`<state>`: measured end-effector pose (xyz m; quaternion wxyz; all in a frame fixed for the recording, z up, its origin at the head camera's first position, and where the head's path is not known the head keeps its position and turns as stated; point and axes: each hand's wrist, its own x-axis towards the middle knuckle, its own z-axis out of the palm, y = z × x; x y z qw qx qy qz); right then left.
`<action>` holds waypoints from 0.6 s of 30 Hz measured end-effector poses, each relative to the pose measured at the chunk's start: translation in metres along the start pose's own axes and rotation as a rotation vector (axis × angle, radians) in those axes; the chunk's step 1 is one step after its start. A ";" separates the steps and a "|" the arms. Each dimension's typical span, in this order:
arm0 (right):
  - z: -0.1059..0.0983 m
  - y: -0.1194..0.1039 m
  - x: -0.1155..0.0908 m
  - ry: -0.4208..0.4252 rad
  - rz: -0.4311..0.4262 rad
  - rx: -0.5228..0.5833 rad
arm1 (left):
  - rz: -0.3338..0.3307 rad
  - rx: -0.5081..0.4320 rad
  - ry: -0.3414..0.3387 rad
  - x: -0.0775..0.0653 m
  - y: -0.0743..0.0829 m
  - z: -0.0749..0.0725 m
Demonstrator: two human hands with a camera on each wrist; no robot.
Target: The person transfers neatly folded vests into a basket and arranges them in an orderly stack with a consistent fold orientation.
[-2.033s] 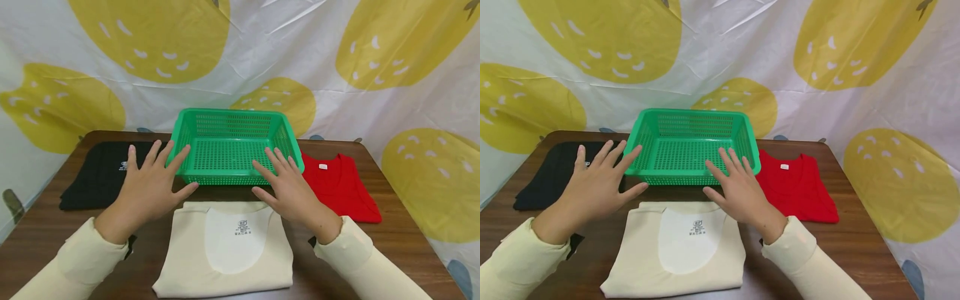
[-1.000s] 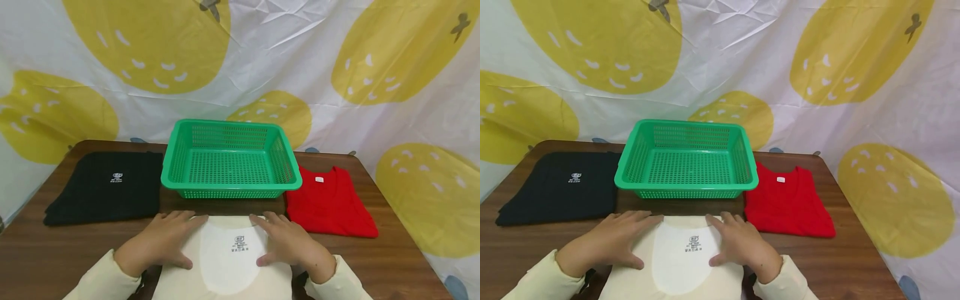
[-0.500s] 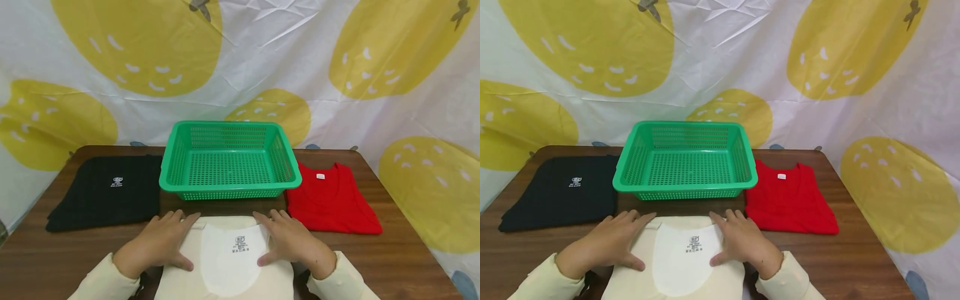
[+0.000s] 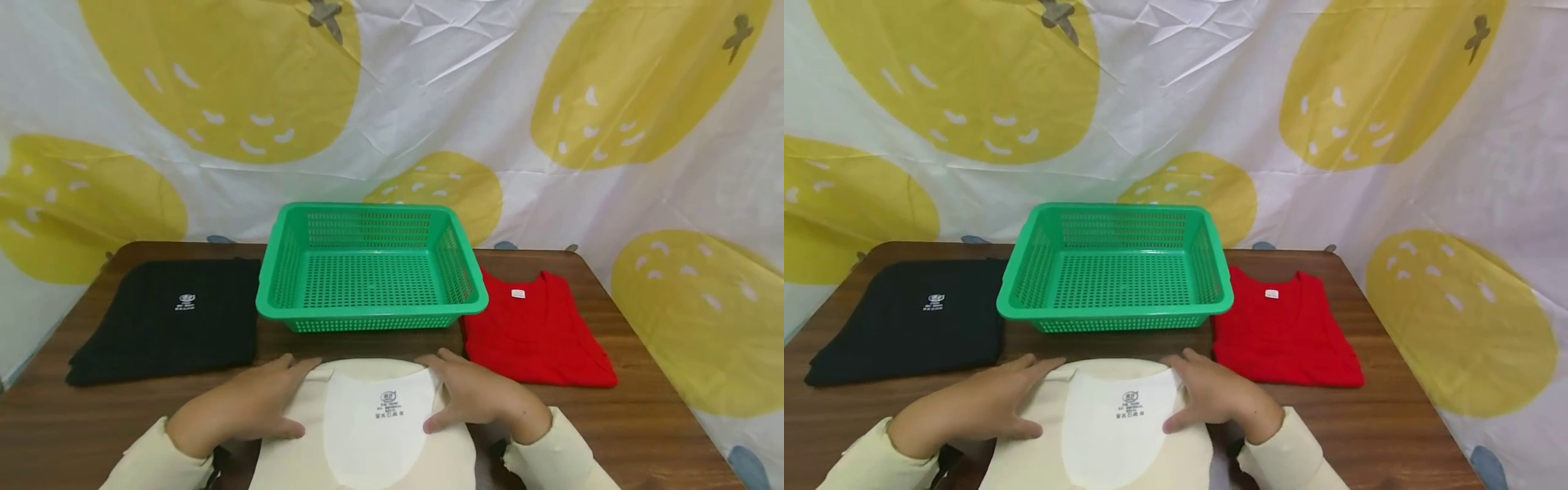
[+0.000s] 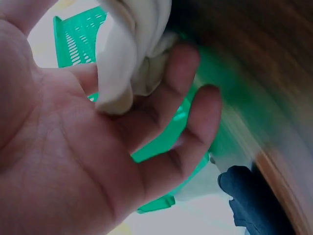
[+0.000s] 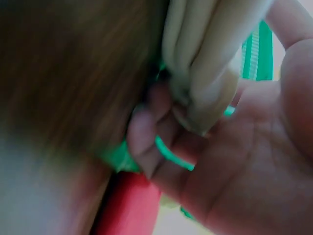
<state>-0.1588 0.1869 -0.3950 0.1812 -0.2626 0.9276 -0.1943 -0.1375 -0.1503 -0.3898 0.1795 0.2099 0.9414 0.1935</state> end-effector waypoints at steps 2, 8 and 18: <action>-0.003 0.005 0.000 -0.043 -0.011 0.068 | 0.006 -0.025 -0.012 -0.003 0.000 -0.002; -0.010 0.014 0.000 -0.113 -0.042 0.162 | 0.024 -0.048 -0.016 -0.004 0.000 -0.006; -0.010 0.020 0.002 -0.102 -0.074 0.280 | 0.029 0.009 0.067 -0.004 -0.002 -0.004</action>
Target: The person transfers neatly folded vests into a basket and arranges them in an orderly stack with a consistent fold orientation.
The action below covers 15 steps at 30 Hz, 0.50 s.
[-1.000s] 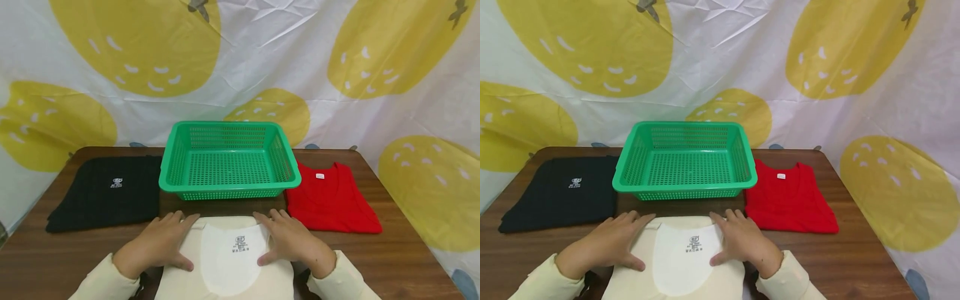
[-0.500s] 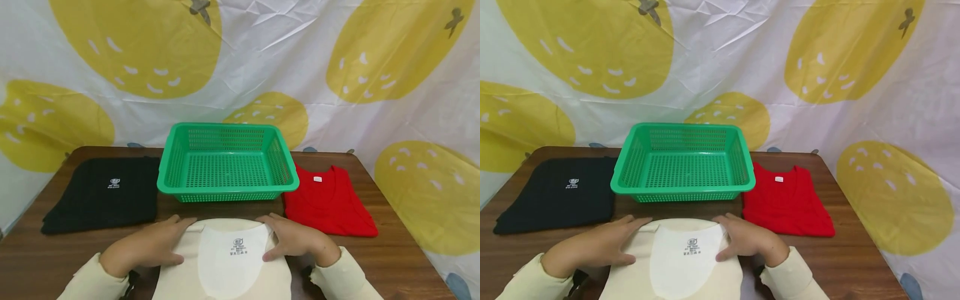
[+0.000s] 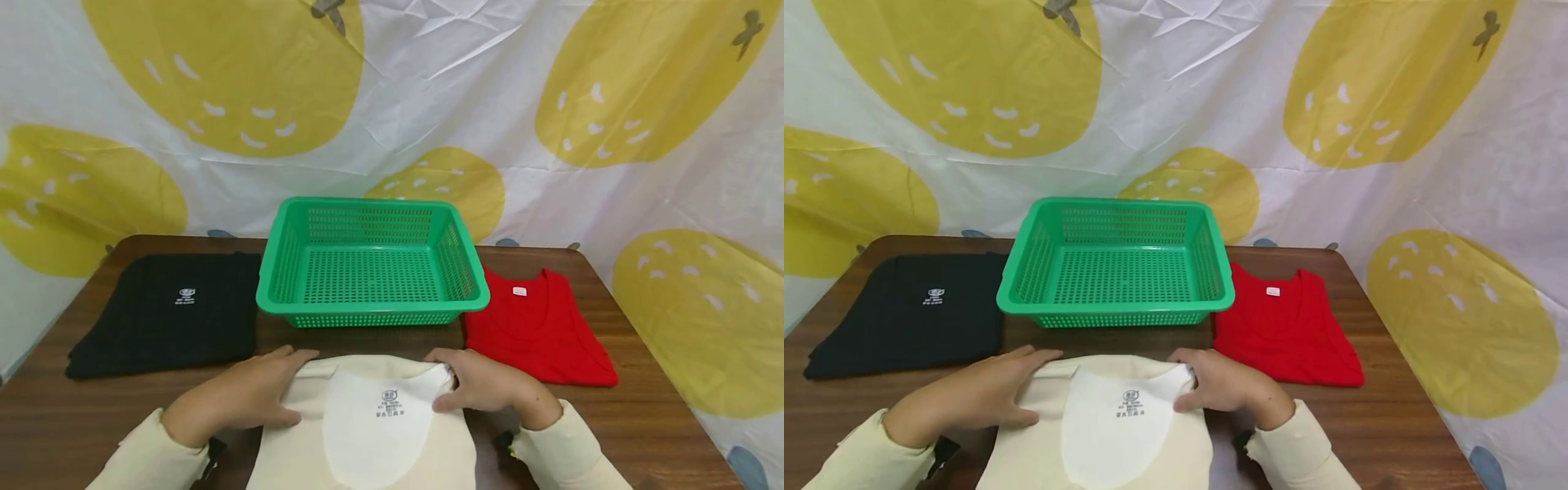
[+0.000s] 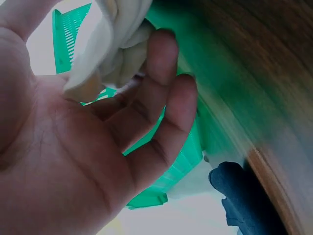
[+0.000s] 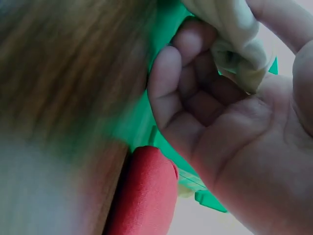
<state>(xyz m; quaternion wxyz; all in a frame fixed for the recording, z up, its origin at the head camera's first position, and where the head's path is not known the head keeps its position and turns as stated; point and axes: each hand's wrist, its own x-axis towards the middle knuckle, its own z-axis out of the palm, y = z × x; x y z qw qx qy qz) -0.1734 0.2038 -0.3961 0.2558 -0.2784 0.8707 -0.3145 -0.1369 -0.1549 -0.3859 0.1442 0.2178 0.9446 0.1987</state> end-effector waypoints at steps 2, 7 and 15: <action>0.000 0.000 0.000 0.012 -0.013 -0.002 | 0.002 0.011 0.016 0.002 -0.001 0.000; 0.002 0.000 -0.001 -0.003 -0.047 -0.019 | -0.014 0.029 0.024 0.004 -0.005 0.003; 0.005 -0.004 -0.004 -0.063 -0.100 0.009 | -0.026 -0.042 0.025 0.004 -0.006 -0.001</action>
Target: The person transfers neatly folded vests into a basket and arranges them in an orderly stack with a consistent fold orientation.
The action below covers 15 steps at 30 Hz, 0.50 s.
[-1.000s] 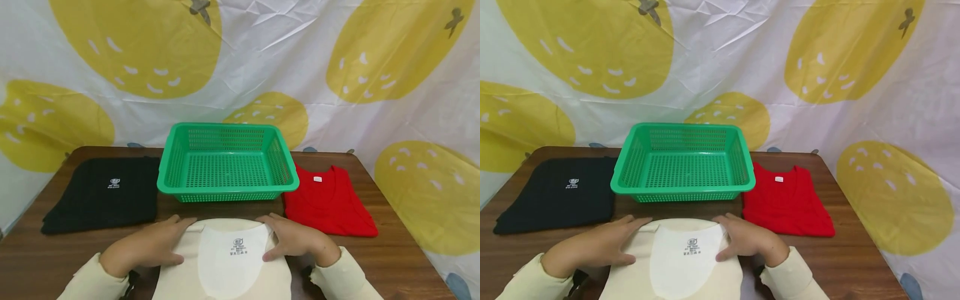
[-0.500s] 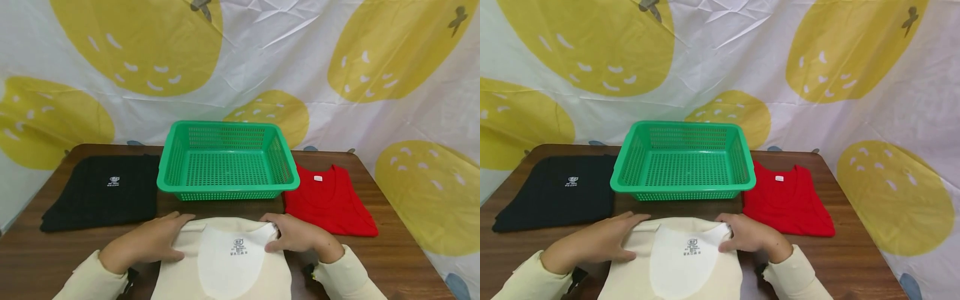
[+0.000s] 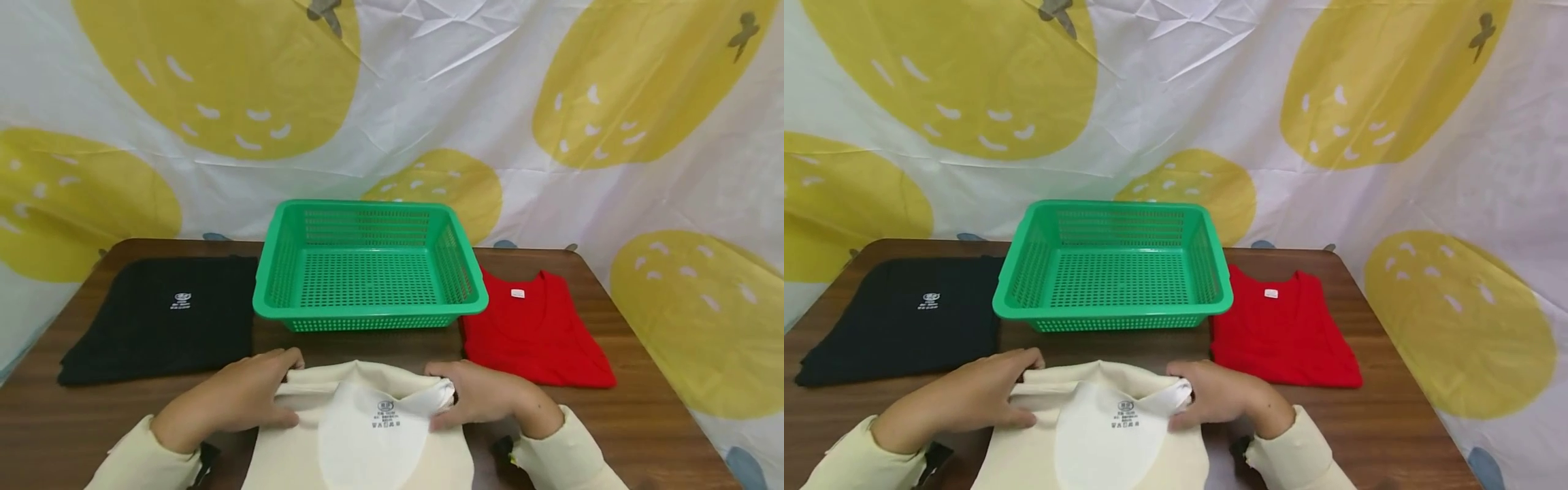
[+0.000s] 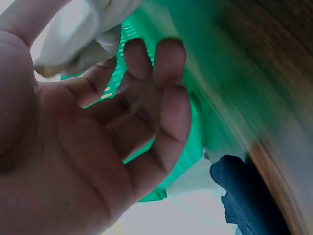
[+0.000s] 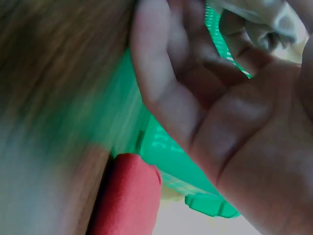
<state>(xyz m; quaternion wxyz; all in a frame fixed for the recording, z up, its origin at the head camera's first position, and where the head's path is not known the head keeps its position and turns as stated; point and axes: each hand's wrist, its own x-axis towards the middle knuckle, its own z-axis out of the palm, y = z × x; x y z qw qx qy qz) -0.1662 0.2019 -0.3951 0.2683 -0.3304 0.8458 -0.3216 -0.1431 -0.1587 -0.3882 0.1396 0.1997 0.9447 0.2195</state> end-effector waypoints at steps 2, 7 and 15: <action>0.001 -0.002 -0.001 -0.036 0.015 0.002 | -0.009 -0.033 -0.011 0.000 0.001 -0.002; 0.004 -0.005 0.001 -0.072 0.021 -0.015 | -0.030 -0.042 0.008 0.001 0.002 -0.005; 0.004 -0.006 0.001 -0.087 0.049 -0.019 | -0.059 -0.012 -0.009 0.004 0.000 -0.004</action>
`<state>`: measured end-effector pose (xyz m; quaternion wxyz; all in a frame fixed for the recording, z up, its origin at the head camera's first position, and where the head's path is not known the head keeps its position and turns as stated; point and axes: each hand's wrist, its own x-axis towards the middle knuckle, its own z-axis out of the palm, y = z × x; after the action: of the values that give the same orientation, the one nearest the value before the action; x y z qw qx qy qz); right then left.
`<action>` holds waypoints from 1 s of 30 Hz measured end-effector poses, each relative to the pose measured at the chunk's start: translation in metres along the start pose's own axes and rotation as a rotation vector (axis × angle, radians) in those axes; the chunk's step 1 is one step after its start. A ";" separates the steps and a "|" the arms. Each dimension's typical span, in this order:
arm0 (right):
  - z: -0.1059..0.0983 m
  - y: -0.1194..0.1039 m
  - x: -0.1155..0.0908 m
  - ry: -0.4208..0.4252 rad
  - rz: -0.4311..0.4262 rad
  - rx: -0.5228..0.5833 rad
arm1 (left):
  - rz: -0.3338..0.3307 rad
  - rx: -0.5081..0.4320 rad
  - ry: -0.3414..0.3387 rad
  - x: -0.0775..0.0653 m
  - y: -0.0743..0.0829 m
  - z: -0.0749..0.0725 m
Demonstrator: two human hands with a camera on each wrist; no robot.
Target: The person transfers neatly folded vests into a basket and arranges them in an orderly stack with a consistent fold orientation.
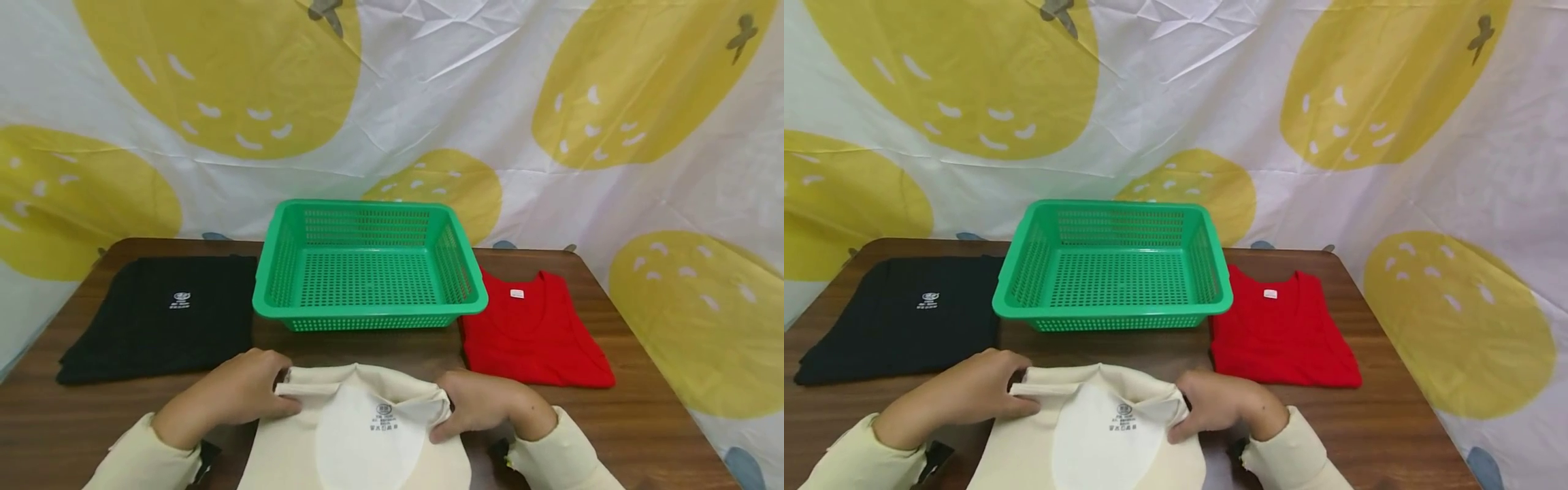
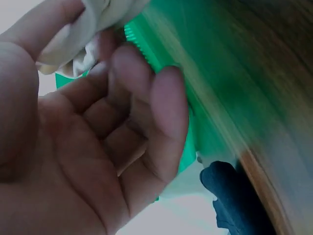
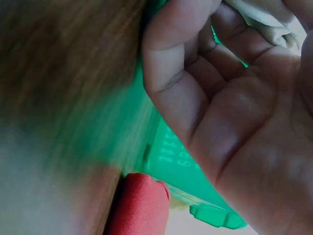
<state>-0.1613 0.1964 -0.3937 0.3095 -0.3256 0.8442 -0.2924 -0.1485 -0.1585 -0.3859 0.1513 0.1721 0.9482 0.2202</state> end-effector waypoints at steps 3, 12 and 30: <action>0.001 0.000 0.000 -0.017 0.025 0.020 | -0.048 0.036 -0.082 -0.002 -0.002 0.000; 0.004 0.000 0.002 -0.030 -0.008 0.036 | -0.026 -0.077 -0.194 -0.009 -0.005 0.003; -0.008 -0.003 -0.009 -0.105 -0.121 0.201 | 0.362 -0.335 -0.205 -0.002 -0.012 -0.008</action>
<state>-0.1606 0.2035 -0.3834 0.3660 -0.3580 0.7722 -0.3763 -0.1528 -0.1724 -0.3844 0.2310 0.3330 0.8319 0.3790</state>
